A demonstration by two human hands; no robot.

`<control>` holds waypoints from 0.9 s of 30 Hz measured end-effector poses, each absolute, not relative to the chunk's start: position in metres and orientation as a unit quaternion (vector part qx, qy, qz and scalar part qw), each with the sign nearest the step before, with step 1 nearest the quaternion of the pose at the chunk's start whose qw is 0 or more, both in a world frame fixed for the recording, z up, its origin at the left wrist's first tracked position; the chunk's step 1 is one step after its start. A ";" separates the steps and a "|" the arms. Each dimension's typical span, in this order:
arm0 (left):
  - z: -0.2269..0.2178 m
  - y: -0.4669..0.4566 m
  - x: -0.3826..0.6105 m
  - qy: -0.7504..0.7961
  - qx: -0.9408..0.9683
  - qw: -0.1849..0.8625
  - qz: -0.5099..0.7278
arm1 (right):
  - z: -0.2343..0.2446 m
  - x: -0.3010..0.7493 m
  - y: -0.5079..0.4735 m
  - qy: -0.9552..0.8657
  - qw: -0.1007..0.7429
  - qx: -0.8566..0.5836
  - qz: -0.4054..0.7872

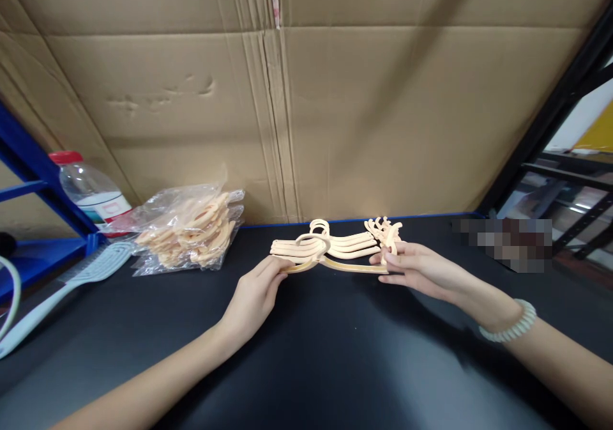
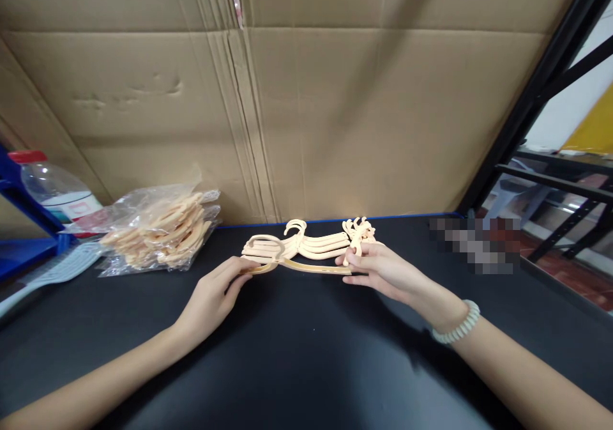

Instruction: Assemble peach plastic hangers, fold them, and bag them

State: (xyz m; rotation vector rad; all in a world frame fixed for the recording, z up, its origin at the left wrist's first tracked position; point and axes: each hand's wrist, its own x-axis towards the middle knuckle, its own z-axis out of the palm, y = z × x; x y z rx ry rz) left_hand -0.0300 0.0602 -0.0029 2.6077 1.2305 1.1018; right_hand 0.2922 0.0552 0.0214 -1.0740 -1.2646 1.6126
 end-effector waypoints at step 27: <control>-0.005 0.063 -0.031 0.415 0.836 0.033 0.357 | 0.022 0.290 0.057 -0.418 0.397 -0.437 0.690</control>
